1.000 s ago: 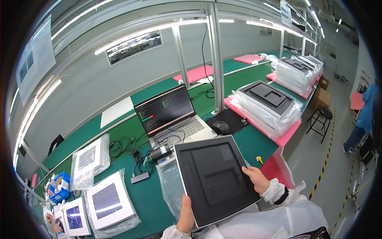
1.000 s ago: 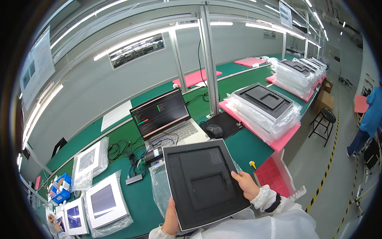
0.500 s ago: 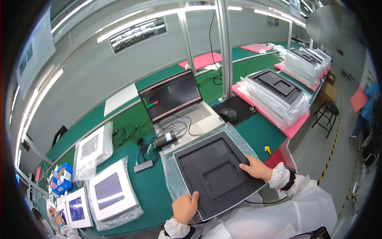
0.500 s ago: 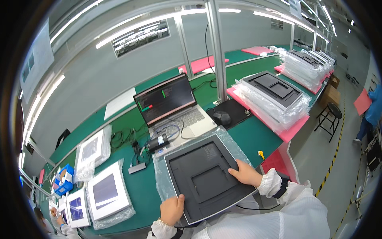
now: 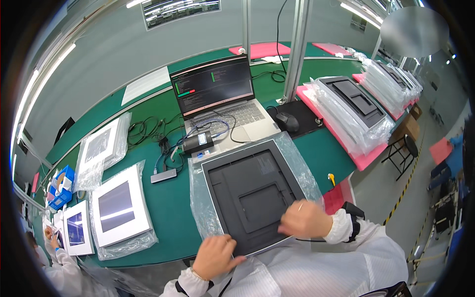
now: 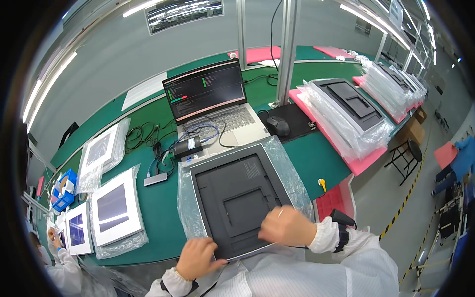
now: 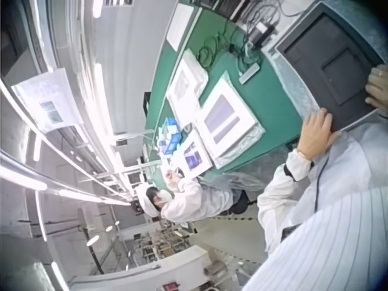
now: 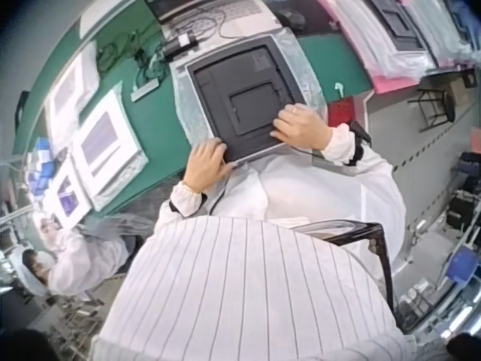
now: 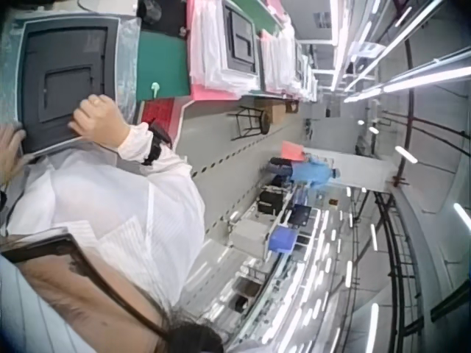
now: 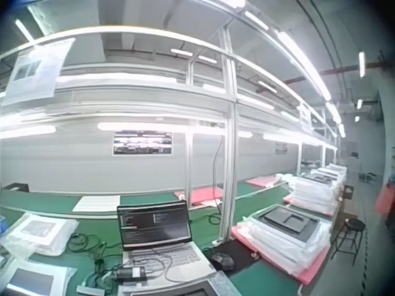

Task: Monitoring test software on a laptop and inspecting or positioning electronic/medical display panels on a workbench.

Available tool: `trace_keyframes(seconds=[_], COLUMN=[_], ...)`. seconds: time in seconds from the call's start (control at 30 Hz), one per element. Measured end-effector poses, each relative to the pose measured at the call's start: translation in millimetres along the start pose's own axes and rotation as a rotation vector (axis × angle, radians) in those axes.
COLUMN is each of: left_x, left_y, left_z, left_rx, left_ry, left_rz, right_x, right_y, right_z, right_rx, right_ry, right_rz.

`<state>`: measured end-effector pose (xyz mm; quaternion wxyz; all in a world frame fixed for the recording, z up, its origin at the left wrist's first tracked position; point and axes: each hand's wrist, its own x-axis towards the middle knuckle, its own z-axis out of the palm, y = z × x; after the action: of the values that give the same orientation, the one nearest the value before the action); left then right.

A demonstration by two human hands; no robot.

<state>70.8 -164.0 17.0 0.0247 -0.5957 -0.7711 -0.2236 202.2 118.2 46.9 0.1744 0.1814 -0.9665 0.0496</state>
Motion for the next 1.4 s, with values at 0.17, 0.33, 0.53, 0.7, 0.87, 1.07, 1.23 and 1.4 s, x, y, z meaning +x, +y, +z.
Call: trace_keyframes(seconds=[0.17,0.33,0.53,0.7,0.87,1.07,1.23,1.4], left_x=[0.6,5.7,15.4,29.0,30.2,30.2,29.9,24.2], left_y=[18.4,14.4,21.1,22.3,17.2,14.3,13.5,10.1], left_z=[10.3,8.2,13.7,16.8,20.1,21.6,21.0,29.3], left_rx=[0.187,0.155,0.072,-0.027,-0.053,-0.058,-0.075,-0.119], left_ry=[0.054,-0.003,-0.036,-0.012,-0.054,-0.033,-0.006,0.078], left_rz=[0.274,0.226,0.172,0.202,0.239,0.263,0.248,0.232], right_x=[-6.5,1.1,8.2,10.4,17.9,73.5,103.5,118.3], right_y=[-28.3,-28.7,-23.3,-25.8,-15.8,60.6,107.7,115.2], right_z=[16.9,24.0,32.7,28.4,8.3,2.6,36.1,34.8], right_rx=[0.088,0.113,0.306,0.301,0.438,0.17,0.114,0.141], right_ry=[-0.062,-0.178,-0.236,-0.276,-0.332,-0.173,-0.233,-0.311], right_rz=[-0.215,-0.151,-0.141,-0.103,-0.024,0.057,0.008,-0.08])
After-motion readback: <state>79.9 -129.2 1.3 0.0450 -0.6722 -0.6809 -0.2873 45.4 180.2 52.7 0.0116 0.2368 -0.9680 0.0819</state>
